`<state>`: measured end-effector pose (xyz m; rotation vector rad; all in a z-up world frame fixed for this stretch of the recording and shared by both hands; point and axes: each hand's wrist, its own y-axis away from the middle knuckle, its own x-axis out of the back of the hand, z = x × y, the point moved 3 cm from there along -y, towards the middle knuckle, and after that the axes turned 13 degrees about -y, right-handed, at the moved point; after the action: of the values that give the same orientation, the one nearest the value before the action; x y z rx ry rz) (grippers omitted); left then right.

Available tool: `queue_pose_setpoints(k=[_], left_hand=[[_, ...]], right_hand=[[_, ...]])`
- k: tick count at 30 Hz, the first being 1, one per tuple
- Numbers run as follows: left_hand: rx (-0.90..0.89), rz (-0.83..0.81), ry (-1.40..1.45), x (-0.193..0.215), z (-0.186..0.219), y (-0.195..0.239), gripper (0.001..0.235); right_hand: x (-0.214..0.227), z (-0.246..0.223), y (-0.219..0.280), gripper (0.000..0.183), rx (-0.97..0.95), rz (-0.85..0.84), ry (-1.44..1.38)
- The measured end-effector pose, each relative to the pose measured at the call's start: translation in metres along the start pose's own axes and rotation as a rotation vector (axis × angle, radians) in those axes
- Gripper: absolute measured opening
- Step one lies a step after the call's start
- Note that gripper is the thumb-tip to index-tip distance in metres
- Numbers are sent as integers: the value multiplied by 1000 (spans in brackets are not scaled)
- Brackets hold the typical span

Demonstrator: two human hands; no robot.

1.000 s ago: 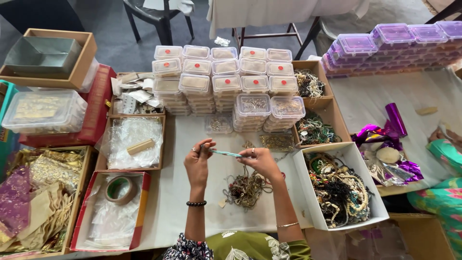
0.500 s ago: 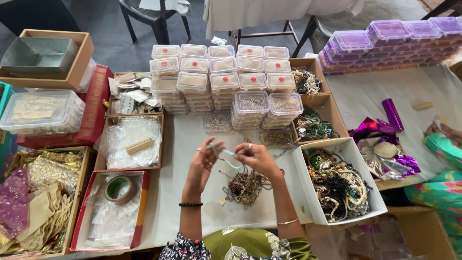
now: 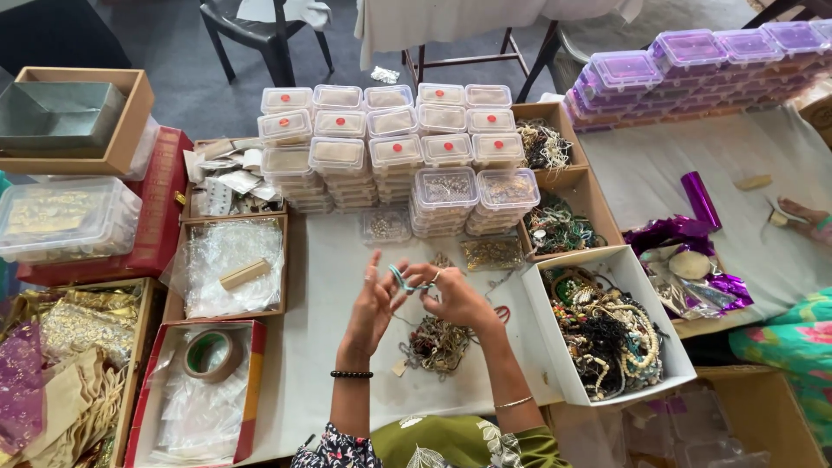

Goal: The person sorts through a pile of tangled jewelry and hair accessories on a table, separating items by hand. They handle various necklaces, bracelets, and hair ties, picking them up and placing them into different piles or containers.

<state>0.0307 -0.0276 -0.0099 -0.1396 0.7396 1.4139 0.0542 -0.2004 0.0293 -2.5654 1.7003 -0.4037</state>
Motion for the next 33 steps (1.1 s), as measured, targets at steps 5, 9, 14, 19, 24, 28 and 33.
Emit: queue_pose_setpoints(k=[5, 9, 14, 19, 24, 28, 33], left_hand=[[73, -172, -318, 34, -52, -17, 55], [42, -145, -269, 25, -35, -12, 53], [178, -34, -422, 16, -31, -8, 52], [245, 14, -380, 25, -45, -21, 52], [210, 91, -290, 46, -73, -64, 54], [127, 168, -494, 57, -103, -106, 68], [-297, 374, -1260, 27, -91, -126, 48]], right_hand=[[9, 21, 0, 31, 196, 79, 134], [6, 28, 2, 28, 1, 108, 131], [-1, 29, 1, 31, -101, 136, 10], [-6, 22, -4, 40, -155, 20, -33], [32, 53, 6, 39, -32, 217, 63], [57, 72, 23, 36, -228, 349, 7], [64, 111, 52, 31, -329, 418, 47]])
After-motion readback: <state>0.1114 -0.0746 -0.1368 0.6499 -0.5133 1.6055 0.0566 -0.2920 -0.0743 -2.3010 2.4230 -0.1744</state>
